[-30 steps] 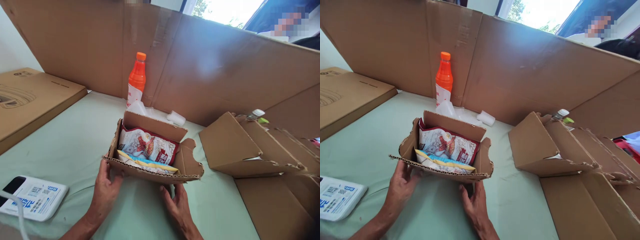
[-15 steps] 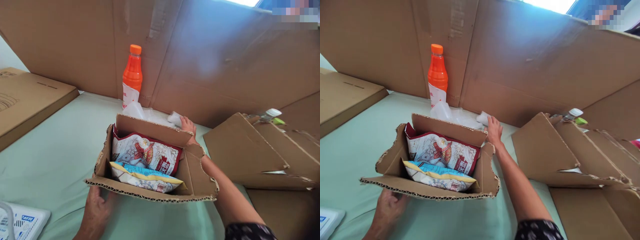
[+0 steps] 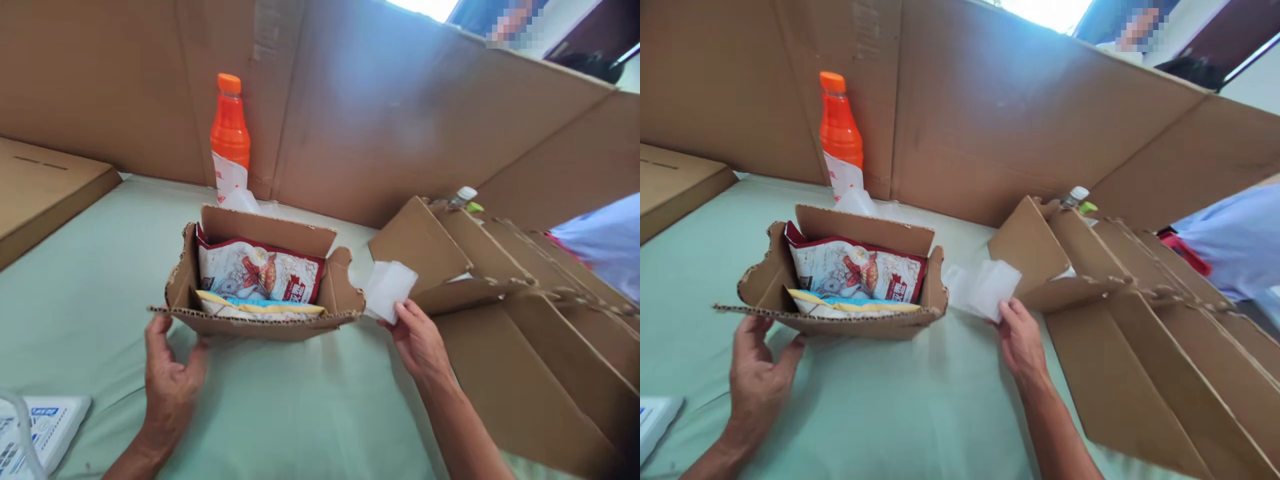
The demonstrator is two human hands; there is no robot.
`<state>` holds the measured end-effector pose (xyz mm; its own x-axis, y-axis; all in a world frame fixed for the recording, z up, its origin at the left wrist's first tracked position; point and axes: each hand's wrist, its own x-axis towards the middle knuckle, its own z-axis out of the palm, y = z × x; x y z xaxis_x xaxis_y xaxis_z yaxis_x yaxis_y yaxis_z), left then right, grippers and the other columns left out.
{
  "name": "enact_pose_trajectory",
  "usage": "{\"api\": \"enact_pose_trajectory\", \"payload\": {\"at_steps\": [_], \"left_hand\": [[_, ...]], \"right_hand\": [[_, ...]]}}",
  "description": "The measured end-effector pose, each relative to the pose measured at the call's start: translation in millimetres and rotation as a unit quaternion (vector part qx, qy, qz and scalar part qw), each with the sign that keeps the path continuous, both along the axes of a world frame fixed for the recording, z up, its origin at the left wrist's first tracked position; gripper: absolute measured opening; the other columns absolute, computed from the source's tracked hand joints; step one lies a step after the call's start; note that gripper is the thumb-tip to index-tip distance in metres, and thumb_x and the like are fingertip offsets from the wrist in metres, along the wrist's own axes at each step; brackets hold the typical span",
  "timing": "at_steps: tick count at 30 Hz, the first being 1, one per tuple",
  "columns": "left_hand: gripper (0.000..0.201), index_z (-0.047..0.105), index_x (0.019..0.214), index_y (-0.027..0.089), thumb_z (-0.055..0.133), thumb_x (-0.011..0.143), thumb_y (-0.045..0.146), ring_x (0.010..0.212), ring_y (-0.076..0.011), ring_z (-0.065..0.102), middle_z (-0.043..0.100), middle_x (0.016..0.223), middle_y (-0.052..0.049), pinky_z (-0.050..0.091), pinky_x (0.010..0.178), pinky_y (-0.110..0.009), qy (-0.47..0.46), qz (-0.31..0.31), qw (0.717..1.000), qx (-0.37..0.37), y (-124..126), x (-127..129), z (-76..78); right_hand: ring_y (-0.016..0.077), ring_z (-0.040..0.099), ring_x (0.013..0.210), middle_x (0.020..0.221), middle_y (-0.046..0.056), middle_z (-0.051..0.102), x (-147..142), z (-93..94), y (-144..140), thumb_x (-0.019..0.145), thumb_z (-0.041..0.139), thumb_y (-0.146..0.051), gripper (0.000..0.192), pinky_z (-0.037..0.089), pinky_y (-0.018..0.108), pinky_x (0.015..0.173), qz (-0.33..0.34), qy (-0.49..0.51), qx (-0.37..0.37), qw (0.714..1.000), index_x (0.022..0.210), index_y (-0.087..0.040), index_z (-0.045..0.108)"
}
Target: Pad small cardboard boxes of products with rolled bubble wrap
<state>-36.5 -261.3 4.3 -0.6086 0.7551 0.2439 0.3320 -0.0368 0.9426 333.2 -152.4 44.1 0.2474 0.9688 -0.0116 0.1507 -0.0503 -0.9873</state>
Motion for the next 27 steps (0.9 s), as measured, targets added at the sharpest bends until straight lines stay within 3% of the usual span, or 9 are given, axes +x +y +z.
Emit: {"api": "enact_pose_trajectory", "payload": {"at_steps": [3,5,8,13,17,19,23,25,27], "left_hand": [[0.063,0.049,0.143,0.025,0.069,0.084,0.022,0.137,-0.0295,0.048,0.053,0.141,-0.009,0.034,0.121,-0.047,0.072,-0.014,0.994,0.086,-31.5,11.1,13.6],[0.044,0.060,0.131,0.028,0.064,0.088,0.017,0.125,-0.0258,0.058,0.063,0.127,-0.006,0.044,0.112,-0.042,0.076,-0.128,0.986,0.069,-55.4,23.7,20.2],[0.040,0.064,0.127,0.027,0.066,0.088,0.024,0.121,-0.0268,0.062,0.065,0.130,-0.009,0.049,0.107,-0.042,0.004,-0.305,0.951,-0.057,-75.4,45.7,23.4],[0.100,0.040,0.152,0.018,0.084,0.068,0.050,0.139,-0.0369,0.051,0.051,0.150,-0.023,0.043,0.113,-0.053,-0.300,-0.385,0.854,-0.182,-65.6,70.2,24.3],[0.087,0.062,0.132,0.015,0.088,0.060,0.057,0.123,-0.0377,0.063,0.067,0.130,-0.020,0.049,0.107,-0.052,-0.456,-0.392,0.759,-0.250,-60.7,65.9,33.0],[0.070,0.071,0.115,0.013,0.088,0.060,0.054,0.109,-0.0342,0.070,0.075,0.113,-0.016,0.053,0.101,-0.049,-0.461,-0.346,0.777,-0.254,-60.5,56.7,35.5],[0.053,0.075,0.105,0.015,0.086,0.066,0.049,0.098,-0.0277,0.072,0.078,0.101,-0.009,0.055,0.096,-0.043,-0.360,-0.245,0.872,-0.223,-59.3,35.9,33.1],[0.051,0.074,0.109,0.015,0.083,0.071,0.049,0.100,-0.0272,0.072,0.077,0.104,-0.009,0.055,0.096,-0.041,-0.346,-0.249,0.878,-0.216,-60.4,30.0,31.1],[0.051,0.072,0.115,0.016,0.080,0.076,0.047,0.102,-0.0270,0.071,0.077,0.108,-0.009,0.055,0.096,-0.040,-0.352,-0.267,0.871,-0.214,-63.1,28.2,29.9]], "right_hand": [[0.0224,0.069,0.077,0.099,0.008,0.075,4.9,-2.1,-72.4,0.079,0.073,-0.052,0.033,0.058,0.035,0.066,-0.011,0.062,-0.035,0.997,0.095,-0.023,0.071],[0.0259,0.072,0.081,0.097,0.010,0.076,2.1,0.8,-108.3,0.079,0.073,-0.053,0.034,0.060,0.041,0.074,-0.003,0.078,-0.061,0.995,0.097,-0.024,0.074],[0.0321,0.074,0.084,0.088,0.013,0.077,-11.7,7.3,-146.3,0.074,0.074,-0.059,0.045,0.059,0.048,0.080,0.049,0.101,-0.106,0.988,0.100,-0.023,0.077],[0.0355,0.073,0.074,0.082,0.015,0.076,-51.2,8.3,-173.8,0.061,0.071,-0.078,0.065,0.058,0.049,0.066,0.134,0.093,-0.151,0.975,0.091,-0.021,0.078],[0.0334,0.074,0.080,0.091,0.014,0.077,-73.9,-4.1,-159.8,0.068,0.067,-0.074,0.065,0.058,0.046,0.068,0.186,0.107,-0.170,0.962,0.102,-0.019,0.076],[0.0305,0.073,0.088,0.101,0.013,0.077,-74.5,-11.0,-148.9,0.080,0.062,-0.066,0.058,0.059,0.042,0.073,0.181,0.090,-0.160,0.966,0.112,-0.019,0.073],[0.0277,0.066,0.115,0.130,0.012,0.069,-70.2,-10.6,-144.3,0.095,0.057,-0.049,0.040,0.056,0.040,0.088,0.083,-0.086,-0.026,0.992,0.123,-0.023,0.067],[0.0275,0.062,0.124,0.134,0.011,0.066,-79.5,-2.7,-149.0,0.096,0.058,-0.039,0.033,0.053,0.042,0.096,0.086,-0.188,0.086,0.975,0.124,-0.025,0.065],[0.0282,0.062,0.121,0.130,0.012,0.067,-99.9,3.8,-151.5,0.095,0.060,-0.035,0.031,0.051,0.045,0.099,0.152,-0.277,0.176,0.932,0.124,-0.023,0.065]]}}
